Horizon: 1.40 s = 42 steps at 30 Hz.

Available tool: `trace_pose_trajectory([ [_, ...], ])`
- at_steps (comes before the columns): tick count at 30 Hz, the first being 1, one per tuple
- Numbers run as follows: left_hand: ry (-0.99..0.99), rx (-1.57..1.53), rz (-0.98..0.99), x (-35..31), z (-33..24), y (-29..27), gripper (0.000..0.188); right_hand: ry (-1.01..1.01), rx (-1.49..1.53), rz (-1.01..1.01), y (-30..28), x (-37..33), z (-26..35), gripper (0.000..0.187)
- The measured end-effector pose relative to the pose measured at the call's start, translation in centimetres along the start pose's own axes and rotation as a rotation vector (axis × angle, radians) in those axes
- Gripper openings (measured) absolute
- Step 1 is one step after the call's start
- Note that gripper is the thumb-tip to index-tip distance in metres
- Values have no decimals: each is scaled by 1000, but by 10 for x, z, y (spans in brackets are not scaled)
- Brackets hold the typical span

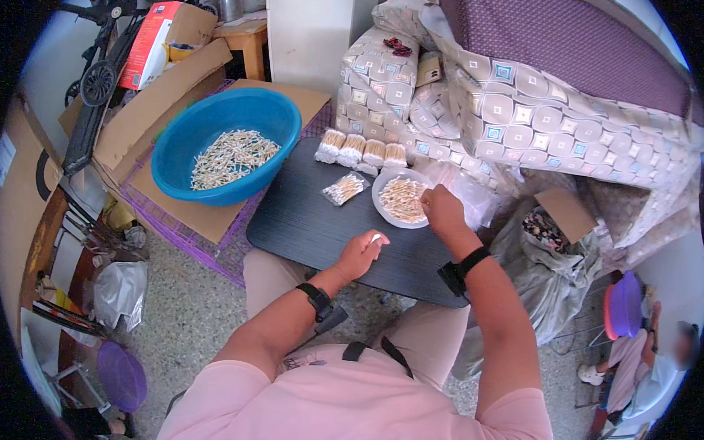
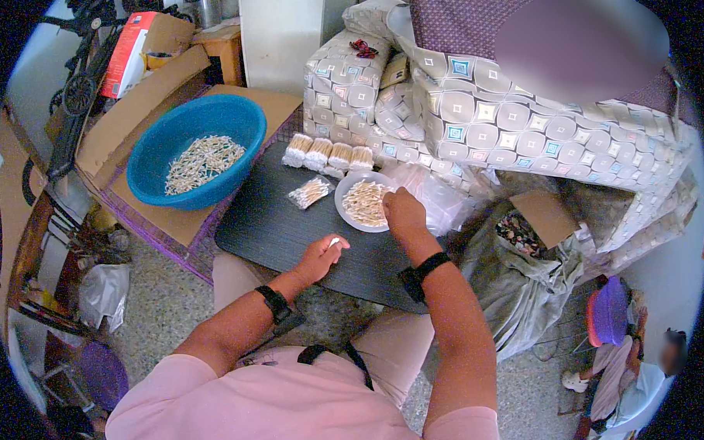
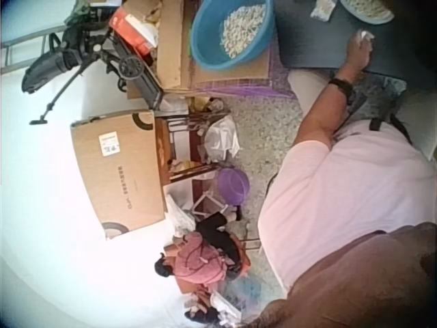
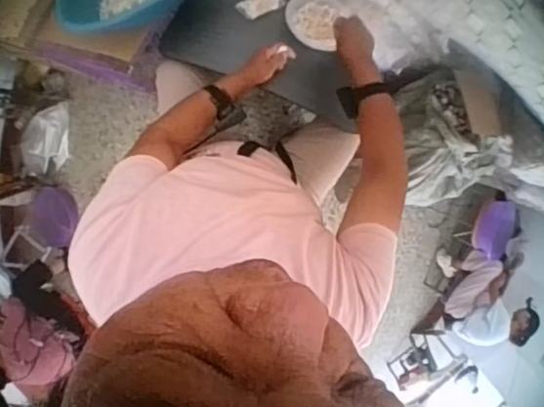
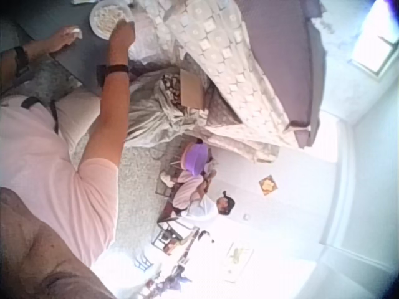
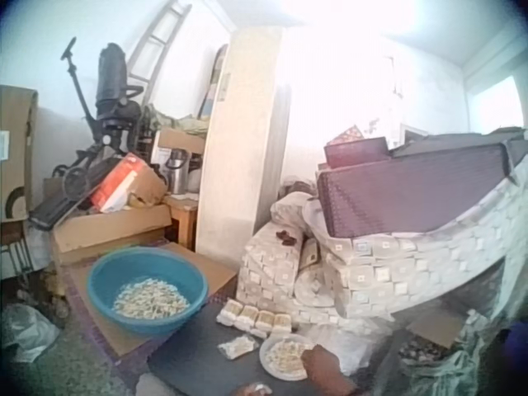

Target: Packing small cotton swabs or sticks into small plastic bags.

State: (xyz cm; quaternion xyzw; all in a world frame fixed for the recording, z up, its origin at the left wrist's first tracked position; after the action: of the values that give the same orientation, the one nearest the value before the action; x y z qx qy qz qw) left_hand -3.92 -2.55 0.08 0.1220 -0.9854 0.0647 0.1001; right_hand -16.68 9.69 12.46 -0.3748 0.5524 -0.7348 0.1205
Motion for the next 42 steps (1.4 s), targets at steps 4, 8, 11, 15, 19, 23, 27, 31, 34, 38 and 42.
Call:
trace_pose_trajectory([
  [4, -43, -40, -18, 0, -3, 3, 19, 21, 298, -156, -13, -36, 2, 13],
  [8, -68, -30, -34, 0, 0, -2, 17, 181, 730, -171, 6, -83, 27, 12],
  [11, -75, -18, -53, 2, -3, -3, 17, 281, 839, -136, 33, -106, 31, 10],
  [15, -16, -29, -74, 3, -10, -4, 18, 330, 813, -139, 58, -120, 32, 10],
  [19, -50, -85, -67, 3, -8, -2, 18, 223, 684, -213, 51, -121, 42, 9],
  [23, -38, -50, -78, 2, -3, -4, 17, 169, 610, -211, 47, -123, 51, 10],
  [27, -56, -28, -93, 1, -3, -8, 17, 205, 616, -197, 47, -124, 52, 9],
  [31, 36, 125, -92, -2, -21, -5, 18, 291, 790, -261, 56, -127, 35, 9],
  [34, 101, 227, -80, -3, -27, -3, 19, 460, 1032, -165, 70, -130, 21, 9],
  [38, 128, 299, -47, -3, -23, -1, 22, 513, 1149, -115, 70, -128, 20, 8],
  [42, 139, 290, -30, -2, -20, 1, 22, 561, 1215, -60, 67, -127, 20, 6],
])
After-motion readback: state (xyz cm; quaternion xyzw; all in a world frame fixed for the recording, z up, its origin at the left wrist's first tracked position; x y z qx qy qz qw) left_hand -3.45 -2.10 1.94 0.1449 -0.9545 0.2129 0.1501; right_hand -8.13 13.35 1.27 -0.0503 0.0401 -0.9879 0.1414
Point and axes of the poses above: each hand's wrist, its own x-axis towards the middle knuckle, its own y-axis out of the palm, z = x × y, the point moved 8 cm from there along x, towards the middle knuckle, and after that the axes turned 8 degrees about -z, right-handed, at the moved point
